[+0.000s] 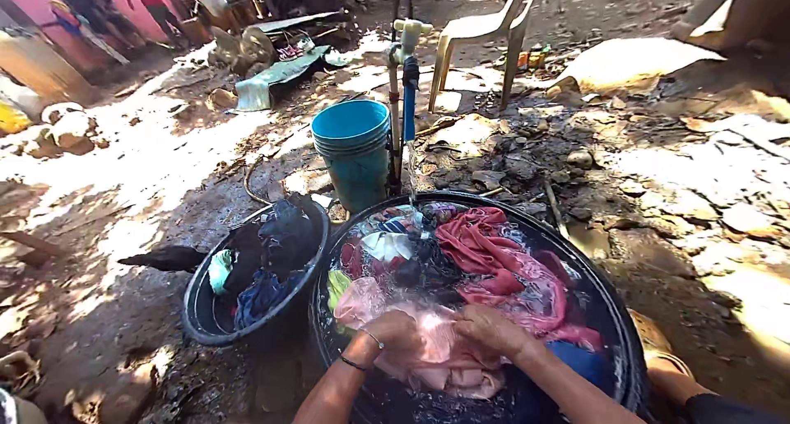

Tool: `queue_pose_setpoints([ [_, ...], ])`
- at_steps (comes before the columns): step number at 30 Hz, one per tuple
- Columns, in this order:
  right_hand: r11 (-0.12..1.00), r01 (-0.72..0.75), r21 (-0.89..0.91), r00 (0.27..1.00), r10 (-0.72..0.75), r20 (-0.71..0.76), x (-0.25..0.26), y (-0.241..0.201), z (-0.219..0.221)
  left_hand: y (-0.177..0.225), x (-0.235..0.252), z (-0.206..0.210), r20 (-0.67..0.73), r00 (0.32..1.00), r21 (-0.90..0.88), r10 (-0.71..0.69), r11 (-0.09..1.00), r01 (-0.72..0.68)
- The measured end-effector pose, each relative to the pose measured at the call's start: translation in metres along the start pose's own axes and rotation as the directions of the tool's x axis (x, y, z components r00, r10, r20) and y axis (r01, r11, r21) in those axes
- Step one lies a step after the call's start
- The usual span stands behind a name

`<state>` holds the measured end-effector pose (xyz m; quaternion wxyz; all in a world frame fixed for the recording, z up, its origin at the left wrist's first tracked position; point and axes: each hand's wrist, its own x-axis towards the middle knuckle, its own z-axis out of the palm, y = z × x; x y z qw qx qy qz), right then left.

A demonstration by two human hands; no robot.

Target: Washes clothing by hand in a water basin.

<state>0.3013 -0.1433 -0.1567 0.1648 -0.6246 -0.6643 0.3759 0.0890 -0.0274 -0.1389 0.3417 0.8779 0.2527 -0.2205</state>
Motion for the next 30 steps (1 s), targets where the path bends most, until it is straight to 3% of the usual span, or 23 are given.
queue_pose_setpoints([
  [3, 0.983, -0.087, -0.161, 0.986, 0.108, 0.129, 0.005, 0.013, 0.031, -0.006, 0.021, 0.027, 0.045, 0.997, 0.036, -0.054, 0.998, 0.053],
  [8, 0.970, -0.136, -0.202, 0.970, 0.173, 0.174, 0.006, 0.033, 0.056, -0.003, 0.042, 0.055, 0.018, 0.993, 0.054, -0.120, 0.991, 0.119],
  [12, 0.960, -0.187, -0.210, 0.951, 0.231, 0.205, 0.006, 0.032, 0.059, 0.010, 0.039, 0.059, 0.073, 0.983, 0.008, -0.168, 0.986, 0.168],
  [18, 0.983, -0.109, -0.147, 0.975, 0.134, 0.175, 0.002, 0.050, 0.069, 0.018, 0.023, 0.057, 0.080, 0.985, -0.026, -0.150, 0.988, 0.153],
  [21, 0.985, -0.059, -0.159, 0.964, 0.098, 0.248, 0.006, 0.040, 0.051, 0.000, 0.024, 0.063, -0.114, 0.993, -0.001, 0.004, 1.000, -0.004],
  [24, 0.967, 0.001, -0.254, 0.950, 0.079, 0.303, 0.014, 0.023, 0.025, -0.017, 0.013, 0.063, -0.405, 0.908, 0.042, 0.107, 0.994, -0.099],
  [26, 0.946, 0.054, -0.319, 0.955, 0.044, 0.292, 0.020, 0.017, 0.008, -0.023, 0.003, 0.050, -0.512, 0.854, 0.107, 0.091, 0.993, -0.042],
  [30, 0.867, 0.143, -0.478, 0.958, 0.000, 0.285, 0.031, 0.023, -0.009, -0.046, -0.009, 0.035, -0.665, 0.743, 0.123, -0.075, 0.970, 0.208],
])
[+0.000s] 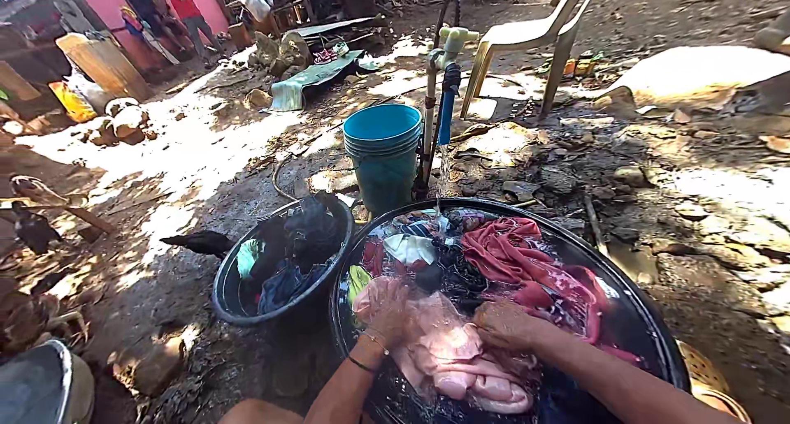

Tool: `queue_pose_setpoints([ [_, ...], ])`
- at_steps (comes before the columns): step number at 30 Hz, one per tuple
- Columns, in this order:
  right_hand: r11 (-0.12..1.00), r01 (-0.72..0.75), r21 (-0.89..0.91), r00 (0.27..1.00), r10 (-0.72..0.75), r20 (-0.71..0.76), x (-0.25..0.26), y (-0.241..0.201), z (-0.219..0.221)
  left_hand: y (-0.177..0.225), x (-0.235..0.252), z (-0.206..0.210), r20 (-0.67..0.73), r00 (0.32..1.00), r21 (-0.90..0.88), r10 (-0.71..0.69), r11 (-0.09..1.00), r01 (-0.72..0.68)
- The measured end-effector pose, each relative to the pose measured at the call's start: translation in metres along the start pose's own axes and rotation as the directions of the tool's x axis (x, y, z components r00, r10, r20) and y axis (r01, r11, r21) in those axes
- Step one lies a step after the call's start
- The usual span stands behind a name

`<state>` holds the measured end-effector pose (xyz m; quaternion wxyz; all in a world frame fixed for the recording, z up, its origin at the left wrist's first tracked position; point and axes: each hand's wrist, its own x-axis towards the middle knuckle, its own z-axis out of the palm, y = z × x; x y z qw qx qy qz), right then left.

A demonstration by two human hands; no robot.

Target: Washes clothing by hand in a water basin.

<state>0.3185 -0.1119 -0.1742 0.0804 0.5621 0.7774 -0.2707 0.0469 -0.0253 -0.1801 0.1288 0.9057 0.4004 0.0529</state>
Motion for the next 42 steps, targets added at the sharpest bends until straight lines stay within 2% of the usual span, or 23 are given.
queue_pose_setpoints([
  [2, 0.997, -0.079, -0.017, 0.997, 0.079, 0.006, 0.000, -0.003, 0.007, -0.017, -0.003, 0.014, 0.035, 0.996, 0.047, -0.077, 0.996, 0.076],
  [4, 0.985, -0.170, -0.005, 0.984, 0.169, -0.056, 0.002, -0.009, 0.026, -0.028, -0.004, 0.029, 0.058, 0.990, 0.091, -0.132, 0.988, 0.126],
  [8, 0.960, -0.264, 0.097, 0.957, 0.274, -0.098, 0.008, -0.014, 0.064, -0.012, -0.010, 0.029, 0.181, 0.949, 0.070, -0.260, 0.966, 0.251],
  [11, 0.934, -0.312, 0.172, 0.945, 0.324, -0.043, 0.006, -0.015, 0.065, -0.008, -0.011, 0.034, 0.227, 0.923, 0.036, -0.310, 0.950, 0.310],
  [15, 0.930, -0.332, 0.154, 0.940, 0.339, -0.020, 0.000, -0.023, 0.053, 0.000, -0.010, 0.028, 0.239, 0.881, 0.037, -0.408, 0.910, 0.412],
  [19, 0.934, -0.316, 0.169, 0.947, 0.320, 0.000, 0.004, -0.017, 0.053, 0.000, -0.009, 0.026, 0.281, 0.878, -0.002, -0.387, 0.915, 0.404],
  [24, 0.952, -0.279, 0.125, 0.954, 0.290, -0.073, 0.009, -0.008, 0.068, 0.002, -0.010, 0.026, 0.284, 0.872, 0.001, -0.398, 0.910, 0.415],
  [30, 0.941, -0.313, 0.131, 0.948, 0.318, -0.018, 0.008, -0.013, 0.063, 0.002, -0.008, 0.028, 0.305, 0.867, -0.020, -0.394, 0.908, 0.419],
  [34, 0.947, -0.305, 0.106, 0.948, 0.312, -0.058, 0.009, -0.012, 0.065, 0.004, -0.005, 0.029, 0.220, 0.871, 0.024, -0.438, 0.896, 0.444],
  [42, 0.950, -0.295, 0.101, 0.948, 0.304, -0.092, 0.010, -0.010, 0.068, 0.003, -0.004, 0.033, 0.234, 0.870, 0.015, -0.433, 0.897, 0.442],
])
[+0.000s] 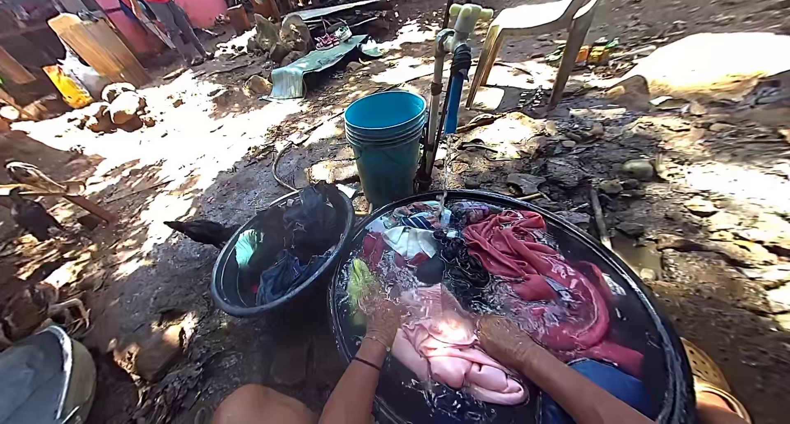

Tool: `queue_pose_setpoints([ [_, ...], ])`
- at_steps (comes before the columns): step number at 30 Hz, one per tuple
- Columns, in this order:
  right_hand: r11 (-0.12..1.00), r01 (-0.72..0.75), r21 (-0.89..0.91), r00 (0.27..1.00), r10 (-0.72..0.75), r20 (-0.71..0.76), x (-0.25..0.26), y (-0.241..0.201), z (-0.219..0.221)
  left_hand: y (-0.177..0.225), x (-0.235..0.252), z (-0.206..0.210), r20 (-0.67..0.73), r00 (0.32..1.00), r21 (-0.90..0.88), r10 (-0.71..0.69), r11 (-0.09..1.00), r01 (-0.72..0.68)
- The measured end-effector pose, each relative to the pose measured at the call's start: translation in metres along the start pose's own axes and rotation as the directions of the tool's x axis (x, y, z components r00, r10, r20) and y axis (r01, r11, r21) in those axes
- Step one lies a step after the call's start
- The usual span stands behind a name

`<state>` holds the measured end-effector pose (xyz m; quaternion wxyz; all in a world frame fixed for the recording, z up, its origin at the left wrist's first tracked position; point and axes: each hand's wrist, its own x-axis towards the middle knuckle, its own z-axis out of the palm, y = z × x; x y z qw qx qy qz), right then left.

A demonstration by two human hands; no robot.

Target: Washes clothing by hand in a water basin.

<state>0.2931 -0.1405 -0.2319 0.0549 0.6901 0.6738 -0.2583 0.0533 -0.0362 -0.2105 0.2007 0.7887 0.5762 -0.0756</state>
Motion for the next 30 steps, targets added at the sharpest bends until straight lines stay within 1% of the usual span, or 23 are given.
queue_pose_setpoints([
  [4, 1.000, 0.002, 0.020, 1.000, -0.002, -0.002, -0.001, -0.002, -0.004, 0.000, -0.001, -0.001, 0.006, 1.000, 0.005, 0.014, 1.000, -0.014],
  [7, 1.000, -0.003, 0.010, 0.999, 0.002, 0.043, -0.004, -0.006, -0.010, -0.004, 0.003, 0.005, -0.021, 1.000, -0.004, 0.022, 1.000, -0.022],
  [11, 1.000, -0.006, -0.005, 1.000, 0.006, 0.004, -0.001, -0.002, -0.002, -0.005, 0.007, 0.008, -0.021, 1.000, 0.000, 0.001, 1.000, -0.001],
  [13, 1.000, -0.012, -0.007, 1.000, 0.012, 0.021, -0.001, -0.003, -0.005, -0.005, 0.007, 0.008, -0.050, 0.999, 0.000, 0.012, 1.000, -0.012],
  [16, 1.000, -0.015, -0.006, 1.000, 0.015, 0.025, 0.001, -0.001, -0.003, -0.007, 0.009, 0.009, -0.056, 0.998, 0.002, 0.037, 0.999, -0.037],
  [19, 1.000, -0.016, 0.009, 0.999, 0.016, 0.029, 0.001, -0.001, -0.004, -0.005, 0.007, 0.008, -0.068, 0.997, -0.009, 0.030, 0.999, -0.031],
  [24, 0.999, 0.003, 0.034, 1.000, -0.004, 0.019, -0.007, -0.008, -0.016, -0.004, 0.005, 0.005, -0.034, 0.999, 0.017, 0.031, 0.999, -0.031],
  [28, 0.999, 0.003, 0.045, 1.000, -0.003, -0.001, -0.003, -0.004, -0.009, -0.002, 0.004, 0.003, -0.018, 1.000, 0.012, 0.018, 1.000, -0.018],
  [30, 0.999, 0.005, 0.042, 1.000, -0.005, 0.013, -0.004, -0.005, -0.011, -0.004, 0.006, 0.005, -0.020, 1.000, 0.013, 0.018, 1.000, -0.018],
])
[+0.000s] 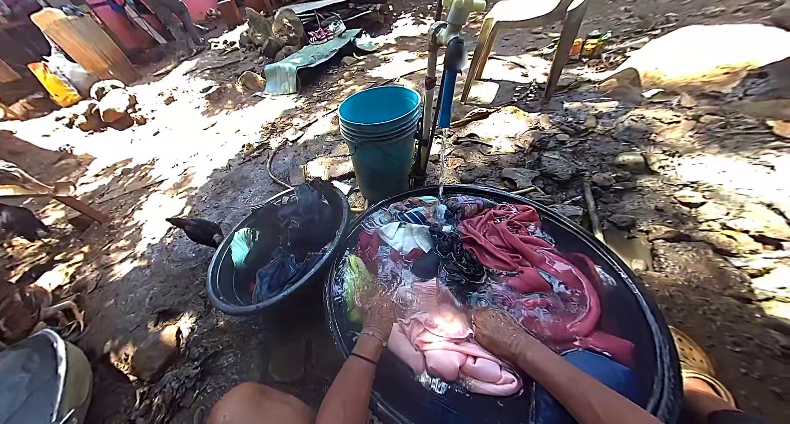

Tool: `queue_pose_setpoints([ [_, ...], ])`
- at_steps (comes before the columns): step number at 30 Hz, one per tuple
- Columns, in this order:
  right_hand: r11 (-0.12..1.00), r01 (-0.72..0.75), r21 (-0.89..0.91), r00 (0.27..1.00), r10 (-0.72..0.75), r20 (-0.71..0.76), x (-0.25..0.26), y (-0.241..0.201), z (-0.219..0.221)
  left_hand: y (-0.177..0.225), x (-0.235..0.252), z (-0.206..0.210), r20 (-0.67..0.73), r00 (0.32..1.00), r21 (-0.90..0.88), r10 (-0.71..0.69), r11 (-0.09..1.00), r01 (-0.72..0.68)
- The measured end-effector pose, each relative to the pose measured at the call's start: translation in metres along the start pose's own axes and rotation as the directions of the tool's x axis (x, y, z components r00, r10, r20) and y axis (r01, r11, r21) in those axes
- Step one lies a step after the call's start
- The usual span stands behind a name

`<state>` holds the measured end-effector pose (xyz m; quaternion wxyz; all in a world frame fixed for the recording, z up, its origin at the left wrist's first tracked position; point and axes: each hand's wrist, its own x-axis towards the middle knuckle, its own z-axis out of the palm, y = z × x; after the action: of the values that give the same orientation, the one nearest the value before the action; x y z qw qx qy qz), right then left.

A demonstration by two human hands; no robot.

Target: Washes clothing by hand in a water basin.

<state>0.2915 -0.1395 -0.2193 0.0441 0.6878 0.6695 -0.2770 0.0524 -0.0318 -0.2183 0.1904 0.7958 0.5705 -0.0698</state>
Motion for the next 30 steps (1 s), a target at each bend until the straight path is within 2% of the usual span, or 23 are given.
queue_pose_setpoints([
  [5, 0.999, 0.036, -0.019, 0.997, -0.037, -0.073, 0.001, 0.003, 0.006, -0.003, 0.006, 0.006, -0.034, 0.999, 0.027, 0.020, 0.999, -0.019],
  [8, 0.998, 0.051, -0.026, 0.997, -0.052, -0.049, -0.001, 0.002, 0.003, -0.001, 0.003, 0.002, -0.054, 0.998, 0.027, 0.037, 0.999, -0.036],
  [12, 0.999, 0.026, -0.029, 0.999, -0.027, -0.019, -0.001, 0.001, 0.002, -0.001, 0.001, 0.001, 0.002, 1.000, 0.030, 0.019, 0.999, -0.019],
  [15, 0.999, 0.030, -0.028, 1.000, -0.030, 0.008, -0.002, -0.002, -0.002, 0.001, 0.000, -0.002, -0.007, 1.000, 0.024, 0.014, 1.000, -0.014],
  [18, 0.999, 0.035, -0.032, 0.999, -0.036, -0.030, 0.002, 0.002, 0.003, 0.000, 0.000, -0.003, 0.006, 1.000, 0.007, 0.024, 1.000, -0.024],
  [24, 1.000, 0.015, -0.001, 1.000, -0.015, 0.026, -0.011, -0.014, -0.016, -0.002, 0.003, 0.001, -0.020, 0.999, 0.015, 0.030, 0.999, -0.029],
  [30, 0.999, 0.033, -0.008, 0.999, -0.033, 0.001, -0.002, -0.003, -0.003, -0.004, 0.004, 0.004, -0.027, 0.999, 0.006, 0.037, 0.999, -0.037],
])
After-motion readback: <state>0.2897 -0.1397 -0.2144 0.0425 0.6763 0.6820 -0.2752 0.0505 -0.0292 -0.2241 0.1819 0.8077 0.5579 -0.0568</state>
